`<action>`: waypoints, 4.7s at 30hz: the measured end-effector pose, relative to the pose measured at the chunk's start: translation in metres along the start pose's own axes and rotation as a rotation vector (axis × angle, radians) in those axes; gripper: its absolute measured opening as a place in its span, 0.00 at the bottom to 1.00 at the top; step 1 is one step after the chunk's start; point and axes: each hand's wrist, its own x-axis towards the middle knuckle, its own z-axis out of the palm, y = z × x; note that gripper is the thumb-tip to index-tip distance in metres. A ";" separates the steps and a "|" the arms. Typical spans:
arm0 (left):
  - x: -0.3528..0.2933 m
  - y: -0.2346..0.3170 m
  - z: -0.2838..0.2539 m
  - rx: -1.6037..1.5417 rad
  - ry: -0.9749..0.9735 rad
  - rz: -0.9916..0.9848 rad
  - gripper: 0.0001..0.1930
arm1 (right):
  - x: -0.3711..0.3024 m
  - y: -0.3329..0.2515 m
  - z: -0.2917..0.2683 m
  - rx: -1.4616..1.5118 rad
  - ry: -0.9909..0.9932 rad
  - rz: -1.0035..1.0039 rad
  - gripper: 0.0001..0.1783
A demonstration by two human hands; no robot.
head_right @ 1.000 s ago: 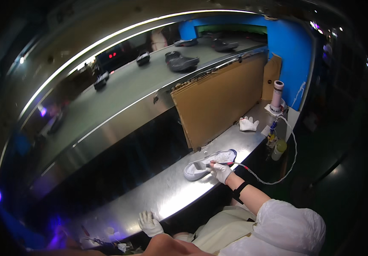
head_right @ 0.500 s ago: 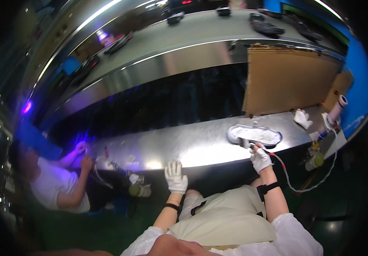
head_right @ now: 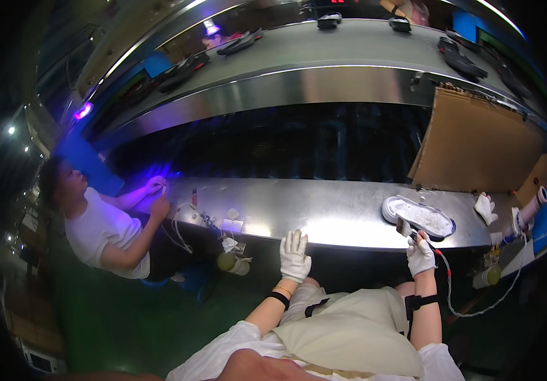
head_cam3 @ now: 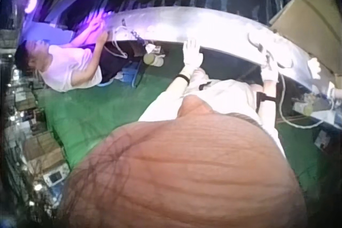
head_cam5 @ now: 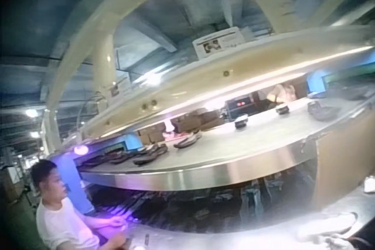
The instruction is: Apply adhesive or primer to shoe soles and edges using a brush on a manufacturing line.
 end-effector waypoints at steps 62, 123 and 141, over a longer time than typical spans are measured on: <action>0.257 -0.073 -0.440 -1.092 1.228 -0.069 0.22 | -0.029 -0.014 0.076 0.056 -0.080 0.053 0.12; 0.069 0.154 -0.114 -2.289 -0.087 -0.259 0.43 | -0.039 -0.012 0.249 -0.433 -0.504 -0.286 0.08; 0.048 0.163 -0.094 -2.475 -0.188 -0.139 0.41 | -0.043 0.019 0.246 -0.324 -0.293 -0.033 0.08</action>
